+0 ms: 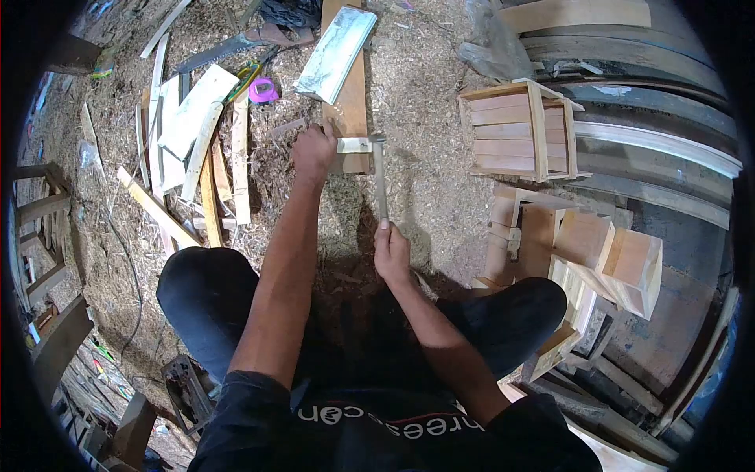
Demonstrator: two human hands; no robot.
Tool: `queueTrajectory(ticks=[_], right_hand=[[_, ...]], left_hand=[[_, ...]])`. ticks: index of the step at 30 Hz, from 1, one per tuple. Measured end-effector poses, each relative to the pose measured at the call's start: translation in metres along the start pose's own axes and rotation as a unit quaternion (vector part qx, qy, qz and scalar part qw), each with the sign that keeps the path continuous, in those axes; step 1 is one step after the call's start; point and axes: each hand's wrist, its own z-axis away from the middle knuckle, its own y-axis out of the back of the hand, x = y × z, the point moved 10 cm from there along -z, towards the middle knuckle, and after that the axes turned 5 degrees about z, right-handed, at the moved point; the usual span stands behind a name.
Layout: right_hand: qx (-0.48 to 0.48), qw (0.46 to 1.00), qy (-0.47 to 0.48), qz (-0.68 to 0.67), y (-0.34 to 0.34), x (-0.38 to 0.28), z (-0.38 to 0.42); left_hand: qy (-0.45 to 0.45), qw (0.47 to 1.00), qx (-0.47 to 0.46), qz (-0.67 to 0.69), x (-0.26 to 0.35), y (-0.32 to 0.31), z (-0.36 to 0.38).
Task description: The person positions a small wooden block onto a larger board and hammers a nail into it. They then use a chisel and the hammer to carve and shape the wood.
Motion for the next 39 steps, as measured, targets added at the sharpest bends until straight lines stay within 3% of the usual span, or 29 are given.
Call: queueTrajectory(ticks=[3, 4, 6, 10, 15, 17, 18, 21, 22, 24, 26, 30, 33, 34, 36, 39], right_hand=[[0.045, 0.983, 0.140, -0.107, 0.022, -0.036, 0.006], [0.044, 0.984, 0.138, -0.105, 0.016, -0.023, 0.008], [0.043, 0.991, 0.097, 0.078, -0.002, -0.002, 0.003], [0.034, 0.994, 0.098, -0.018, 0.001, -0.007, 0.018], [0.011, 0.994, 0.097, 0.048, -0.011, 0.014, 0.009], [0.025, 0.985, 0.094, -0.139, 0.012, -0.026, 0.005], [0.023, 0.986, 0.090, -0.139, 0.008, -0.022, 0.004], [0.071, 0.991, 0.069, 0.087, 0.006, -0.006, -0.003], [0.075, 0.991, 0.071, 0.084, 0.007, -0.006, 0.000], [0.077, 0.992, 0.062, -0.078, 0.013, -0.001, 0.006], [0.063, 0.993, 0.069, -0.079, 0.015, -0.002, 0.009], [0.054, 0.990, 0.112, 0.059, -0.001, -0.005, 0.008], [0.045, 0.981, 0.125, -0.141, 0.006, -0.023, 0.007], [0.044, 0.982, 0.120, -0.140, 0.002, -0.013, 0.010], [0.045, 0.998, 0.036, 0.034, -0.005, 0.007, 0.002], [0.059, 0.997, 0.054, 0.018, 0.001, 0.004, 0.008]], left_hand=[[0.003, 1.000, 0.004, 0.000, -0.001, 0.003, 0.002], [-0.003, 1.000, 0.007, 0.002, -0.001, 0.002, 0.004], [-0.006, 1.000, 0.008, 0.005, 0.002, 0.002, 0.008], [-0.007, 1.000, 0.014, 0.016, 0.000, 0.004, 0.003], [-0.001, 1.000, 0.005, 0.004, 0.002, 0.003, 0.001], [0.000, 1.000, 0.009, 0.015, 0.002, 0.006, 0.006], [0.003, 1.000, 0.006, 0.013, -0.001, 0.005, 0.007], [-0.002, 1.000, -0.012, -0.006, 0.004, 0.003, 0.005], [-0.007, 1.000, -0.009, -0.006, 0.005, 0.003, 0.003], [-0.009, 1.000, 0.003, 0.007, 0.002, 0.004, 0.003], [-0.001, 1.000, 0.000, -0.001, 0.000, 0.003, 0.004], [0.000, 1.000, 0.005, 0.005, 0.001, 0.003, 0.003], [-0.017, 1.000, 0.018, 0.017, -0.005, -0.003, -0.002], [-0.016, 1.000, 0.014, 0.015, -0.008, -0.005, 0.004], [-0.009, 0.999, 0.032, 0.018, -0.004, 0.001, 0.002], [-0.011, 0.998, 0.048, 0.036, -0.003, 0.004, 0.003]])
